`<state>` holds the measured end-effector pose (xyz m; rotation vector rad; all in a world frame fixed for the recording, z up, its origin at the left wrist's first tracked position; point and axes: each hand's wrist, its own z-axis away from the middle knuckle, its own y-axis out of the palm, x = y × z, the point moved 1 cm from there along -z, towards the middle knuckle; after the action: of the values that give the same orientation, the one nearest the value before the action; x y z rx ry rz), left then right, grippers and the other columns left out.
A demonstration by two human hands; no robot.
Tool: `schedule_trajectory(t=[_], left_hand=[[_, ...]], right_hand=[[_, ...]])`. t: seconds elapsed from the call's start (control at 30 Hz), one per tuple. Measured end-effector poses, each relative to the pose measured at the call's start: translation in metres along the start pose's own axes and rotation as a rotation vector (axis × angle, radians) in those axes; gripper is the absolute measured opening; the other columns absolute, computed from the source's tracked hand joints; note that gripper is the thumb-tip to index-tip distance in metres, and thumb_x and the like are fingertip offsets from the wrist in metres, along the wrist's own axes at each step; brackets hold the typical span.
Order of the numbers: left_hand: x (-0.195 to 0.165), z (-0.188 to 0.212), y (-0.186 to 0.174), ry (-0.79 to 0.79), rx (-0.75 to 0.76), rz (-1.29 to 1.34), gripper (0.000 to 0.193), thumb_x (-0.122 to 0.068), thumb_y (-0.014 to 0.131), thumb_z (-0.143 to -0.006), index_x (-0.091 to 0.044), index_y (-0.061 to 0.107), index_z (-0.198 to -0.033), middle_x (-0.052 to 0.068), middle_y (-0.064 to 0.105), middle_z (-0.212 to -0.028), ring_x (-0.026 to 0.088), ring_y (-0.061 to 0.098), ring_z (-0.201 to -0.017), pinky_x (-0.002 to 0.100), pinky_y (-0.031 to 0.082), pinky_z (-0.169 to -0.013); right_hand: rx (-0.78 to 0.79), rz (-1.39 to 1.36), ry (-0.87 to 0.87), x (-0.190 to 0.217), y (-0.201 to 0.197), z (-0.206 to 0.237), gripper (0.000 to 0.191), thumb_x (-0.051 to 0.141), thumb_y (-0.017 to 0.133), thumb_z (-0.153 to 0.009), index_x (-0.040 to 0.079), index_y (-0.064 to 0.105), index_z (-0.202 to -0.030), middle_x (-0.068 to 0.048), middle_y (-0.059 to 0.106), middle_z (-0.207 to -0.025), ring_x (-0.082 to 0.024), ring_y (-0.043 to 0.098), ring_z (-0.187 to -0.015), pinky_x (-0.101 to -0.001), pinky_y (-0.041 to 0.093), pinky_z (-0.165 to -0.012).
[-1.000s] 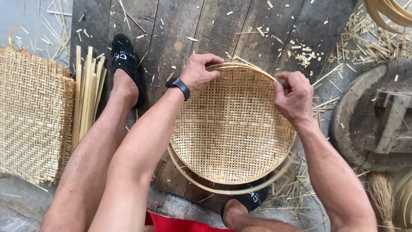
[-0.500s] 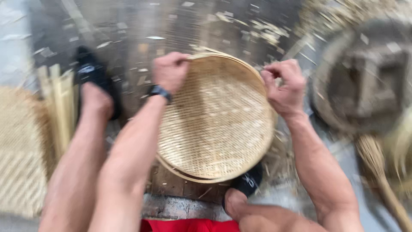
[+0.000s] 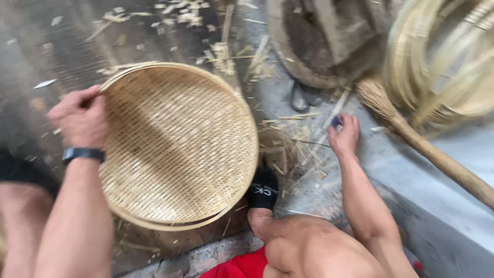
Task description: The person assembles a round woven basket by fitting a circular bamboo rim onto a pre-woven base, securing it with a clip, and trimming excess strands with shears. The person repeats the process for a second basket, using a wooden block to press the rim into place.
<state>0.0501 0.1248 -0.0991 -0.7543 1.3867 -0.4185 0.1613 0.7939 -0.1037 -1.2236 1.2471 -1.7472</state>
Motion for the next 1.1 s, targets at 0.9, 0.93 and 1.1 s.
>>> schedule_trajectory(t=[0.9, 0.93, 1.1], left_hand=[[-0.012, -0.048, -0.005, -0.169, -0.089, 0.085, 0.015, -0.010, 0.078, -0.084, -0.015, 0.080, -0.098, 0.009, 0.078, -0.084, 0.021, 0.077, -0.071, 0.033, 0.059, -0.064], [-0.012, -0.050, -0.006, -0.171, -0.076, 0.085, 0.013, -0.011, 0.078, -0.084, -0.016, 0.080, -0.097, 0.008, 0.078, -0.084, 0.021, 0.076, -0.069, 0.033, 0.059, -0.063], [-0.017, -0.058, -0.002, -0.055, -0.077, 0.018, 0.012, -0.011, 0.080, -0.084, -0.018, 0.080, -0.095, 0.007, 0.078, -0.081, 0.024, 0.075, -0.071, 0.036, 0.057, -0.062]], right_hand=[[0.470, 0.427, -1.531, 0.587, 0.110, -0.090, 0.012, 0.010, 0.071, -0.083, 0.002, 0.075, -0.092, -0.013, 0.070, -0.103, -0.027, 0.067, -0.097, -0.0381, 0.058, -0.081], [0.474, 0.467, -1.539, 0.589, 0.113, -0.086, 0.013, 0.010, 0.069, -0.087, 0.000, 0.074, -0.093, -0.014, 0.070, -0.104, -0.027, 0.067, -0.097, -0.0380, 0.059, -0.081], [0.438, 0.493, -1.518, 0.579, 0.110, -0.084, 0.019, 0.009, 0.068, -0.089, -0.002, 0.072, -0.104, -0.014, 0.071, -0.113, -0.027, 0.066, -0.105, -0.0385, 0.057, -0.091]])
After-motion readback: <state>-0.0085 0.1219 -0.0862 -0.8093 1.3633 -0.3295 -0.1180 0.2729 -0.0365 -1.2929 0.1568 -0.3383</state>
